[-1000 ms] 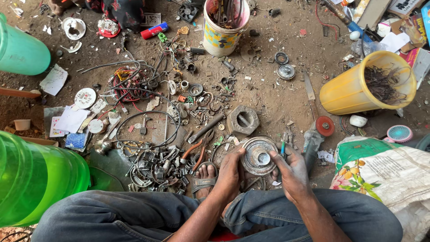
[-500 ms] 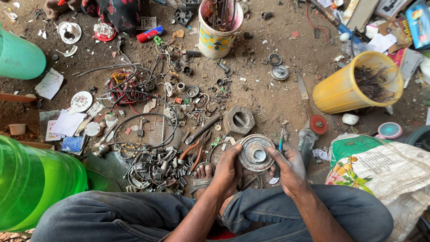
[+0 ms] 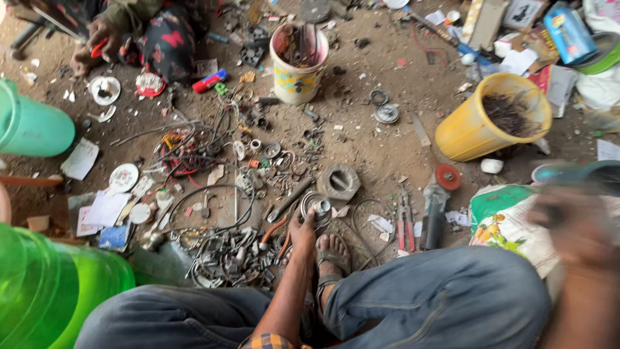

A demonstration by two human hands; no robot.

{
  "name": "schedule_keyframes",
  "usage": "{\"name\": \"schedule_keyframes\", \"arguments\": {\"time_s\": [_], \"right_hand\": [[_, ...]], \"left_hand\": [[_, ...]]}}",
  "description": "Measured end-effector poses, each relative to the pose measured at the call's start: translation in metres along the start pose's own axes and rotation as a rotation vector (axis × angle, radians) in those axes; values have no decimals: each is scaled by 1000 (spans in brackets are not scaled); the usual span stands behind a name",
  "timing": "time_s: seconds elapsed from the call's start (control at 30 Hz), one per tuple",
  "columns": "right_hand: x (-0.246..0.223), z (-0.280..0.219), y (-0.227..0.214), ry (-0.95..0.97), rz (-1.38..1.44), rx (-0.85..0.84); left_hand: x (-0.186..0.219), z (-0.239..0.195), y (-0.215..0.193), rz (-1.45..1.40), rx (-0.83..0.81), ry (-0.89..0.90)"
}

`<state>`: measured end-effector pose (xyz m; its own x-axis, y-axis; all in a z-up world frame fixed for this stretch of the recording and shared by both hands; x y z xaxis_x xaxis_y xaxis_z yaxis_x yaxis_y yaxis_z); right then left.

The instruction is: The person sits on the ground and uses an angle grinder to cut a metal part, then uses a hammer and chisel to separate components. The person handles the metal parts and tools throughout the clip.

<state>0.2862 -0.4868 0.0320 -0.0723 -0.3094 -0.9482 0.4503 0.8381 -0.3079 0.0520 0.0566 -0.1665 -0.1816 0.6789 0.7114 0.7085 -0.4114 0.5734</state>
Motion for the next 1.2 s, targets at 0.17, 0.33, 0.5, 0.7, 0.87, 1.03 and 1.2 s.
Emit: {"name": "schedule_keyframes", "arguments": {"time_s": [0.17,0.33,0.5,0.7,0.87,1.03,1.2], "right_hand": [[130,-155,155,-107,-552,-480],[163,-277,236,-341,-731,-828],[147,-253,250,-510,-737,-606],[151,-199,205,-503,-637,-272],[185,-172,180,-180,-690,-233],[238,-142,186,21,-692,-428],[257,-122,195,273,-546,-448]], "left_hand": [[-35,37,-1,318,102,-98],[-54,66,34,622,-73,315],[-40,78,82,906,-2,140],[-45,82,83,1056,77,-152],[-68,104,51,1215,63,214],[-70,107,36,1122,24,33],[-54,95,46,1252,-41,187]]}}
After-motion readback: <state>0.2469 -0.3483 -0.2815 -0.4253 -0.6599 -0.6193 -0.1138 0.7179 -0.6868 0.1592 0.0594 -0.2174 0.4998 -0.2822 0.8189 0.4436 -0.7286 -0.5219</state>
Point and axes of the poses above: each hand's wrist, its own z-axis towards the middle knuckle, its own y-axis out of the palm, x = y × z, the point moved 1 cm from there along z, towards the middle knuckle, and after that the axes turned 8 degrees about -z, right-handed, at the moved point
